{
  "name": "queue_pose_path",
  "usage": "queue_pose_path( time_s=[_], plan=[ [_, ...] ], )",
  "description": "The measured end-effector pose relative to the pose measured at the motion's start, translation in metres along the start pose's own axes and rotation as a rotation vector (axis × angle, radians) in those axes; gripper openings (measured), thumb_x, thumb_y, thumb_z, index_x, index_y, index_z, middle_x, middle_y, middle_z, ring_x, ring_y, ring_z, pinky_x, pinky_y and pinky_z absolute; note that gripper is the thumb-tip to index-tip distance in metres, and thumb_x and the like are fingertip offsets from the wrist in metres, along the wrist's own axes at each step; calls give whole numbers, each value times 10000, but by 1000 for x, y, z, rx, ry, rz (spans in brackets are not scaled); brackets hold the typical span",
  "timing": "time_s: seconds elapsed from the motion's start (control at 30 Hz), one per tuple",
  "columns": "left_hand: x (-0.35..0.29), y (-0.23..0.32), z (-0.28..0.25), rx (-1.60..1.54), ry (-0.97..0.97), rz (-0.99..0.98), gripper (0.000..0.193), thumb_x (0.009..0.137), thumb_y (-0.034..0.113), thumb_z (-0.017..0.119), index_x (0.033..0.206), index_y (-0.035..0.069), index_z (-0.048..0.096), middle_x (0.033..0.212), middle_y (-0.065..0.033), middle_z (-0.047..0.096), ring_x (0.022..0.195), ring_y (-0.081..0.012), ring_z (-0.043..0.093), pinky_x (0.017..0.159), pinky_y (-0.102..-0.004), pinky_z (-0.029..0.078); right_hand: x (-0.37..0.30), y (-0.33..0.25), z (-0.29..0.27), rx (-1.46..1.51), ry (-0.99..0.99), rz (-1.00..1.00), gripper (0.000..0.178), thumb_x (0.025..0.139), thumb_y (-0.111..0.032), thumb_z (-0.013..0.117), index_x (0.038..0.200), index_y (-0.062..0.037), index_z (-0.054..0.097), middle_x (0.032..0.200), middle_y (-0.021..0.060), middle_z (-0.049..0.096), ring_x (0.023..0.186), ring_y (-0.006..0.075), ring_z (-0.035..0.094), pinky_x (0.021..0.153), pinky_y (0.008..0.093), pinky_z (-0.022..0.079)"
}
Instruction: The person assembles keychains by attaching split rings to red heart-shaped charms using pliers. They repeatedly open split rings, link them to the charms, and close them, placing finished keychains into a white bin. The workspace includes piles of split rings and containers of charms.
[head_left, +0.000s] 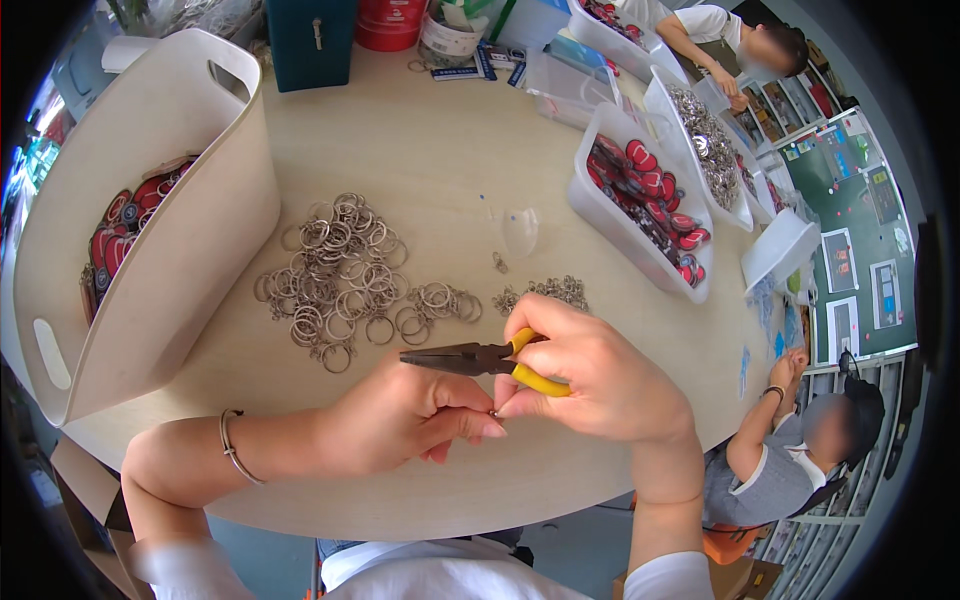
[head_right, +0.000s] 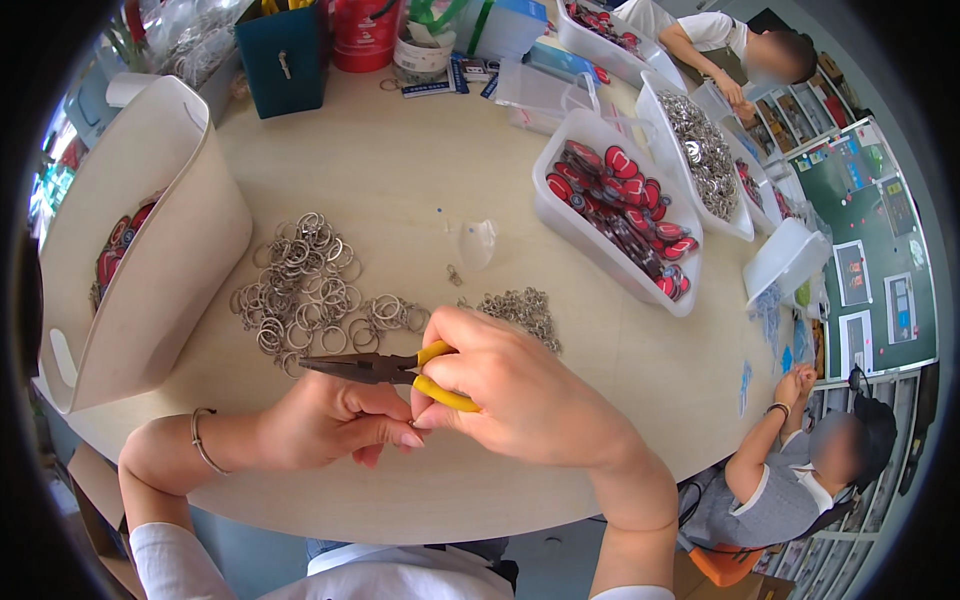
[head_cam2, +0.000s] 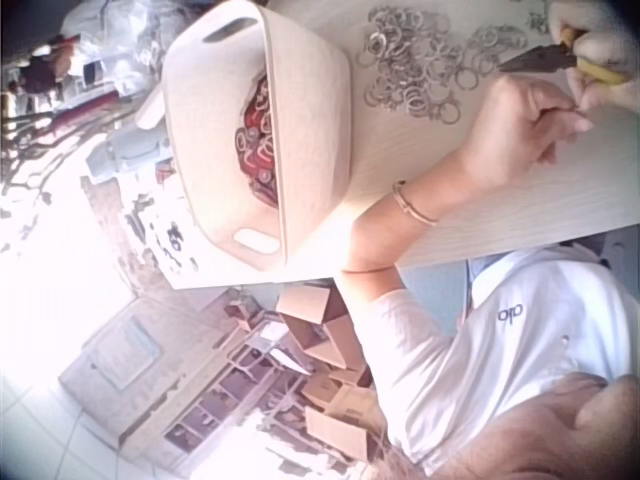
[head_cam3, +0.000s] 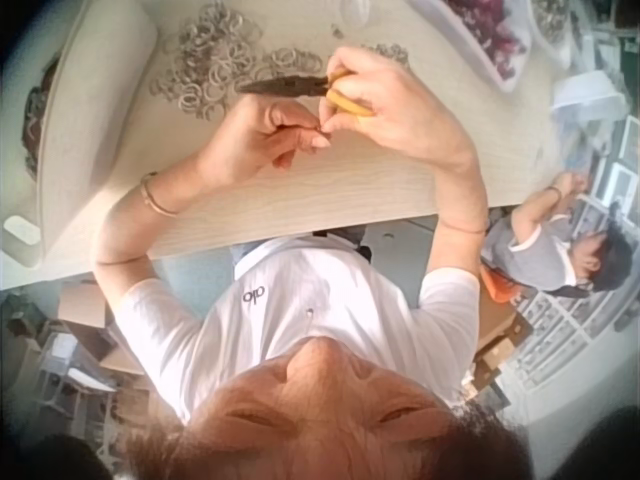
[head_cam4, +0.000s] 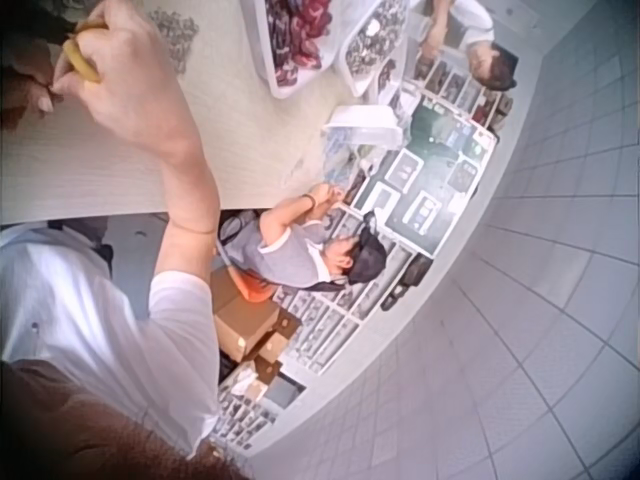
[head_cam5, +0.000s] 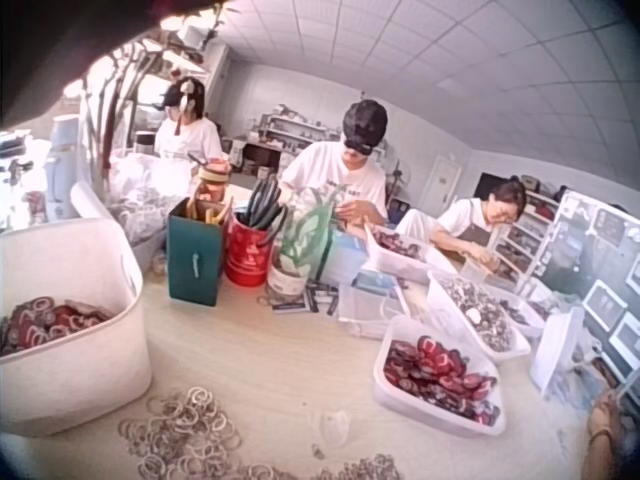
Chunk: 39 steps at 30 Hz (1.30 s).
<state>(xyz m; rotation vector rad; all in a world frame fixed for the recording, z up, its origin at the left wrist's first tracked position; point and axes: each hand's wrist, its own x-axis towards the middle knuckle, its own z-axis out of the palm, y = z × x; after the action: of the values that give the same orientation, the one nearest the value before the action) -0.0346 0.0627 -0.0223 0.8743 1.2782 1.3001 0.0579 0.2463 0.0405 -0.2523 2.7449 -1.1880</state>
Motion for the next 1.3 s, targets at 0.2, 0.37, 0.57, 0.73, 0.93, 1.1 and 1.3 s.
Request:
queue_pose_path(
  time_s=[0.2, 0.37, 0.57, 0.73, 0.93, 1.1, 1.3],
  plan=[
    [1, 4, -3, 105, 8, 75, 148, 878, 113, 661, 835, -29, 663, 667, -45, 620, 497, -98, 585, 447, -253, 462, -1, -1, 3, 49, 36, 58, 143, 757, -68, 712, 715, 11, 600, 888, 109, 506, 828, 266, 551, 724, 364, 447],
    [0, 5, 3, 91, 180, 143, 102, 864, 46, 659, 915, -41, 670, 719, -61, 657, 539, -107, 619, 471, -233, 496, -9, -5, 9, 49, 183, 135, 207, 769, -62, 726, 726, 40, 550, 911, 108, 485, 813, 236, 526, 737, 331, 446],
    [1, -10, 6, 260, 325, 446, 110, 802, -37, 658, 910, -20, 667, 683, -112, 614, 533, -182, 569, 455, -293, 423, -11, -8, 18, 125, 267, 181, 102, 807, -38, 698, 807, 33, 625, 942, 87, 461, 839, 219, 539, 742, 344, 462],
    [0, -8, 3, 328, 371, 424, 101, 794, -55, 658, 889, -19, 664, 711, -114, 626, 539, -182, 572, 460, -287, 430, -8, 6, 19, 199, 421, 161, 129, 779, -54, 733, 803, 22, 632, 891, 55, 481, 802, 164, 510, 753, 288, 443],
    [3, -7, 4, 331, 351, 426, 73, 806, -45, 658, 873, -15, 665, 696, -104, 633, 538, -164, 576, 465, -270, 436, 24, 129, -89, -473, 957, 358, 245, 752, -133, 754, 950, -5, 687, 888, 120, 577, 764, 252, 606, 699, 346, 485],
    [4, -10, 0, 317, 362, 383, 60, 814, -37, 658, 865, -8, 671, 694, -105, 635, 535, -149, 571, 461, -267, 429, 41, 195, -122, -749, 702, 545, 232, 730, -212, 770, 840, -27, 684, 906, 162, 560, 869, 340, 587, 769, 427, 464],
    [5, -13, 1, 184, 393, 290, 51, 825, -47, 645, 863, -20, 666, 685, -107, 632, 523, -122, 553, 461, -254, 416, 28, 174, -109, -692, 1013, 350, 186, 768, -163, 741, 818, 4, 676, 861, 137, 563, 797, 289, 595, 721, 378, 463]
  ],
)
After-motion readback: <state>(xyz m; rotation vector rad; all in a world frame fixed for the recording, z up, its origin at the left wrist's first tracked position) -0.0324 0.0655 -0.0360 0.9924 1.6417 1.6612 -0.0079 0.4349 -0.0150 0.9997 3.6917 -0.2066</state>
